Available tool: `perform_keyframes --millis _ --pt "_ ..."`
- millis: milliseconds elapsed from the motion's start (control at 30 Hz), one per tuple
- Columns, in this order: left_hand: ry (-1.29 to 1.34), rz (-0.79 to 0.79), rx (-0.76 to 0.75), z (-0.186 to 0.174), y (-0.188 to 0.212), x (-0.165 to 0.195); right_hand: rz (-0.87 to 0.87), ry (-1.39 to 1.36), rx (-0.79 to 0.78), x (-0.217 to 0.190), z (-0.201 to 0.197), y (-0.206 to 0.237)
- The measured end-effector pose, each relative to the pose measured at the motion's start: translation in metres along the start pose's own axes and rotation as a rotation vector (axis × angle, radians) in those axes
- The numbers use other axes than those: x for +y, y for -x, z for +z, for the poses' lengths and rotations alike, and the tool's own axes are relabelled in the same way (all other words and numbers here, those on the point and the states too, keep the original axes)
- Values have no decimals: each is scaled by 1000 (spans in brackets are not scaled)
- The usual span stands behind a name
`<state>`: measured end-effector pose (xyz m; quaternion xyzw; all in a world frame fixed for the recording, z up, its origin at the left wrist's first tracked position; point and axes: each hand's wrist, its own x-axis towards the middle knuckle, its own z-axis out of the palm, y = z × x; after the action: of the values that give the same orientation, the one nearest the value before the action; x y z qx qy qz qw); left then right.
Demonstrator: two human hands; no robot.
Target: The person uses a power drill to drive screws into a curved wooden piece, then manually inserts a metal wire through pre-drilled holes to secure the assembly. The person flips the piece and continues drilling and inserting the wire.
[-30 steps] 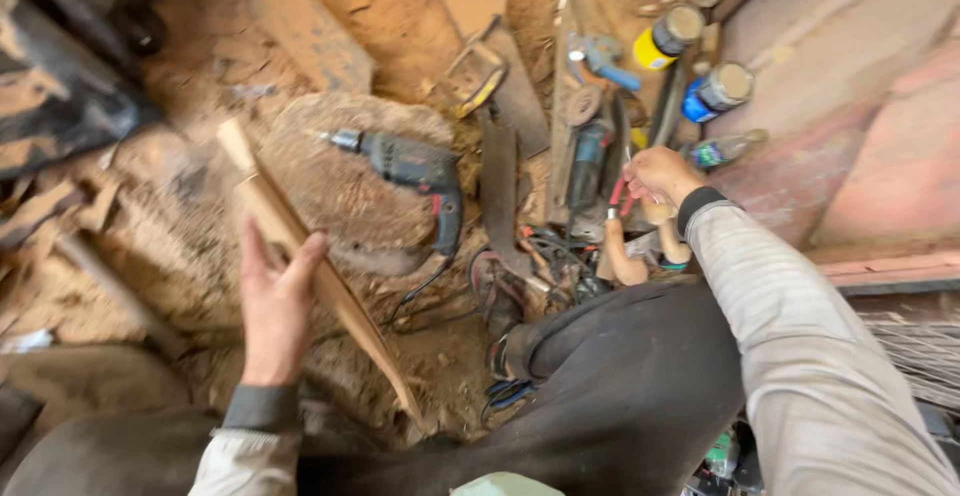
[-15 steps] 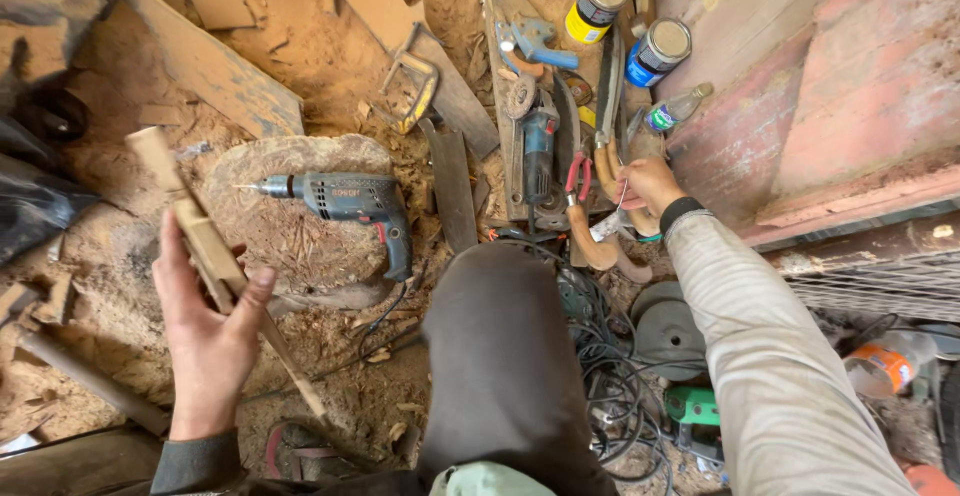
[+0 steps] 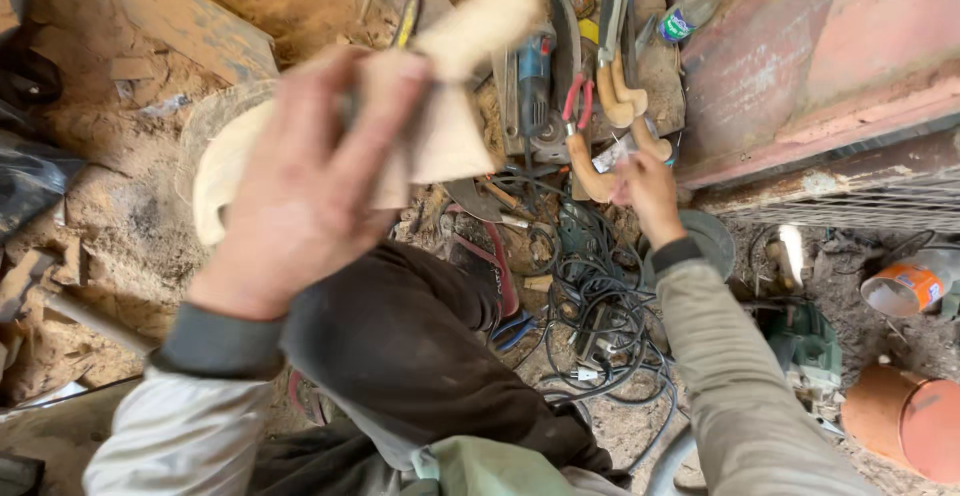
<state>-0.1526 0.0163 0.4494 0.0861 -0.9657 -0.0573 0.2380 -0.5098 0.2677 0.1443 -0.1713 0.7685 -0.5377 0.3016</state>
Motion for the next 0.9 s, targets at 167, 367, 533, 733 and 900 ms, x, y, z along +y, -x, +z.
perform_keyframes --millis 167,367,533,733,900 --pt "8 171 -72 7 -19 33 249 129 187 49 -21 50" --pt "-20 -41 -48 -36 29 35 -324 868 124 -47 15 92" --pt "265 -228 391 -78 82 37 -947 253 -468 -223 120 188" --pt "883 -441 762 -106 139 30 -883 190 -1062 -332 247 281" --pt "826 -1077 737 -82 195 -41 -361 -56 -1073 -342 267 266"
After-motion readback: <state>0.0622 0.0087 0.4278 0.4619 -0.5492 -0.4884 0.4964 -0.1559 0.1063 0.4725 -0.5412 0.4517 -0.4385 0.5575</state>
